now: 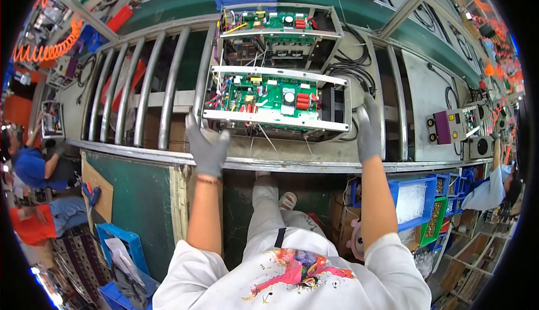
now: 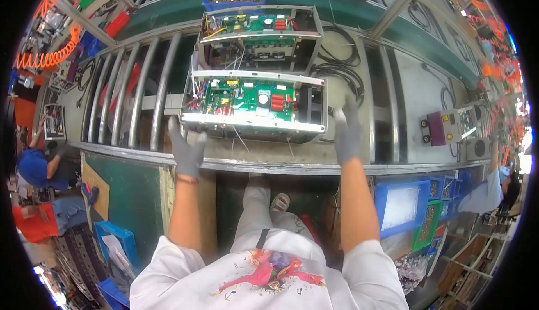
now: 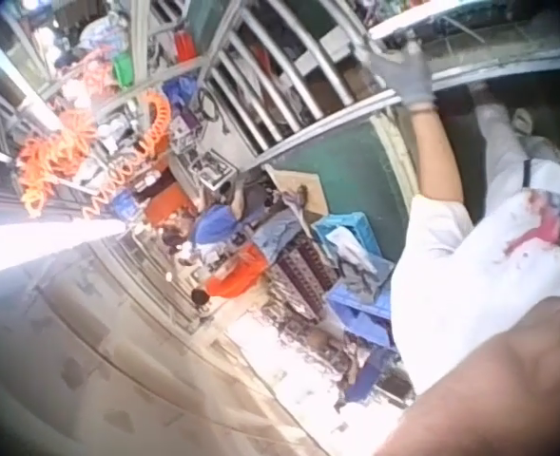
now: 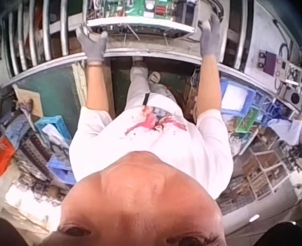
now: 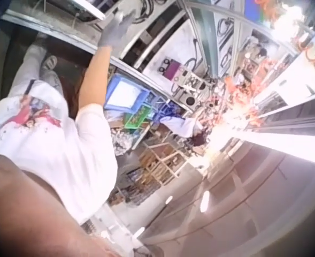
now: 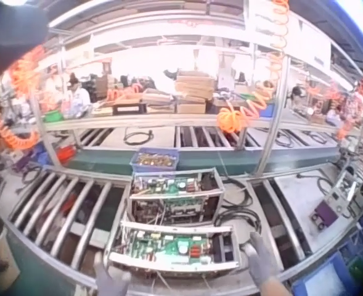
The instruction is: Securing internal wiring with zip ties inside electronic inverter chassis on a workshop assembly line.
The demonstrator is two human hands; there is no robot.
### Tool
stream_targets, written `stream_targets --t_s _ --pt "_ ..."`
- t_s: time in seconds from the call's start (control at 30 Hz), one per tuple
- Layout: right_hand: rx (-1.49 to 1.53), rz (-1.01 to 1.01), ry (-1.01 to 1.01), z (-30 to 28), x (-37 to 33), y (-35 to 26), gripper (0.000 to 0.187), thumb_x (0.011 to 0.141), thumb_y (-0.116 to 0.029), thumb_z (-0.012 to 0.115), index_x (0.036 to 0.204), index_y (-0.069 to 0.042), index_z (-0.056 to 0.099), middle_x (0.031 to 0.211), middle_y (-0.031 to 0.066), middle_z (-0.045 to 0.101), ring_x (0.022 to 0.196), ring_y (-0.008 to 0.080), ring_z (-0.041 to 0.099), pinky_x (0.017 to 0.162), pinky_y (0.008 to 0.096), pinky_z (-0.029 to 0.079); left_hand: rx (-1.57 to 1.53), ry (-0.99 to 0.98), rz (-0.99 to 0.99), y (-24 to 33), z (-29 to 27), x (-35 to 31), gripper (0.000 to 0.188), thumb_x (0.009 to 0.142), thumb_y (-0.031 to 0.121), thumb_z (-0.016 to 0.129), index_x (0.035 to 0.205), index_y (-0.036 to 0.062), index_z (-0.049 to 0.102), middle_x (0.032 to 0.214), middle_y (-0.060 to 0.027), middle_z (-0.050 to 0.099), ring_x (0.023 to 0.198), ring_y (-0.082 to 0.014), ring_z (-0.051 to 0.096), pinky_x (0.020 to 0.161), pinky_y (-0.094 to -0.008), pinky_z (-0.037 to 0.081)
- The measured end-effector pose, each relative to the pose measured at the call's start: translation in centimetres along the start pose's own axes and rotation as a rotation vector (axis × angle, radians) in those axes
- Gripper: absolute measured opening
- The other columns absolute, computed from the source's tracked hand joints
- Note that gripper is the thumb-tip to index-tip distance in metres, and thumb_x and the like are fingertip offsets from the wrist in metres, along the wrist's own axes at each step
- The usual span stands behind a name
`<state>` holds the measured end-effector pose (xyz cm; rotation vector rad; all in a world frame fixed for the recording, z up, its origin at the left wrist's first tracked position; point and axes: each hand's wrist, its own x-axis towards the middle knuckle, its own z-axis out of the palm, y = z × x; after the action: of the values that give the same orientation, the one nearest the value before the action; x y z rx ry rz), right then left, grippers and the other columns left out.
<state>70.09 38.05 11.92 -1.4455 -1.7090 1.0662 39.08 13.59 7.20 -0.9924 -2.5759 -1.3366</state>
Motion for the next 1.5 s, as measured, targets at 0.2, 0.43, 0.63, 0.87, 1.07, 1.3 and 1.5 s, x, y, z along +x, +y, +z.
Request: stream_targets --t_s 0.2,0.43,0.63,0.87,1.07,1.3,1.5 --pt "0.09 -0.074 -0.069 3.5 3.2 -5.0 0.037 0.099 -0.021 0.051 0.13 -0.003 0.058 0.118 0.0113 0.065 0.112 0.0244 0.062 0.097 0.0345 0.048 -0.119 -0.455 0.02 -2.4 -1.1 6.7 0.069 0.076 0.004 0.067 0.142 0.0016 0.047 0.125 -0.0249 0.058 0.117 -0.0427 0.057 0.099 -0.0441 0.047" --pt "-0.593 -0.999 -0.177 11.5 15.0 -16.3 0.045 0.086 -0.024 0.071 0.126 -0.009 0.057 0.12 0.0152 0.063 0.112 0.0362 0.06 0.094 0.0452 0.047 0.054 -0.481 0.12 0.7 -3.5 7.9 0.077 0.076 0.007 0.066 0.146 -0.0019 0.038 0.142 -0.0325 0.043 0.132 -0.0511 0.043 0.111 -0.0524 0.037" --pt "-1.2 -0.716 -0.746 18.7 20.3 -17.2 0.042 0.092 -0.052 0.06 0.092 -0.01 0.068 0.082 0.0142 0.07 0.082 0.0347 0.07 0.075 0.0476 0.054 -0.355 -0.562 0.556 10.1 -8.1 11.9 0.075 0.076 0.026 0.075 0.142 0.0037 0.045 0.145 -0.0234 0.044 0.134 -0.0447 0.042 0.112 -0.0526 0.035" --pt "-1.125 -0.657 -0.464 15.7 25.5 -20.1 0.059 0.093 -0.066 0.053 0.098 -0.011 0.072 0.085 0.0159 0.071 0.084 0.0326 0.07 0.081 0.0442 0.055 0.413 -0.908 0.768 13.1 2.9 13.0 0.091 0.072 0.035 0.075 0.151 0.0117 0.036 0.143 -0.0207 0.044 0.135 -0.0394 0.04 0.117 -0.0545 0.024" --pt "-1.002 -0.516 -0.097 0.3 24.6 -16.9 0.048 0.092 -0.052 0.066 0.098 -0.004 0.072 0.069 0.0092 0.071 0.06 0.0185 0.071 0.058 0.0335 0.057 0.336 -1.034 0.784 13.3 3.6 14.9 0.098 0.066 0.042 0.078 0.153 0.0215 0.036 0.149 -0.0234 0.04 0.137 -0.0397 0.038 0.118 -0.0589 0.016" --pt "-1.072 -0.126 0.243 -14.7 15.8 -18.2 0.041 0.094 -0.046 0.064 0.089 -0.005 0.069 0.067 0.0088 0.07 0.061 0.0194 0.071 0.059 0.0331 0.054 0.335 -1.159 0.801 14.6 3.9 16.4 0.109 0.052 0.045 0.083 0.151 0.026 0.04 0.137 -0.0268 0.045 0.127 -0.0418 0.043 0.109 -0.0561 0.028" --pt "-1.159 -0.354 0.355 -27.9 7.8 -16.6 0.029 0.09 -0.028 0.068 0.085 0.0 0.068 0.062 0.0139 0.059 0.056 0.0196 0.056 0.057 0.0373 0.044 0.363 -1.121 0.777 16.6 7.8 22.4 0.111 0.044 0.041 0.085 0.146 0.0166 0.047 0.134 -0.0311 0.047 0.124 -0.0469 0.046 0.106 -0.0531 0.036"
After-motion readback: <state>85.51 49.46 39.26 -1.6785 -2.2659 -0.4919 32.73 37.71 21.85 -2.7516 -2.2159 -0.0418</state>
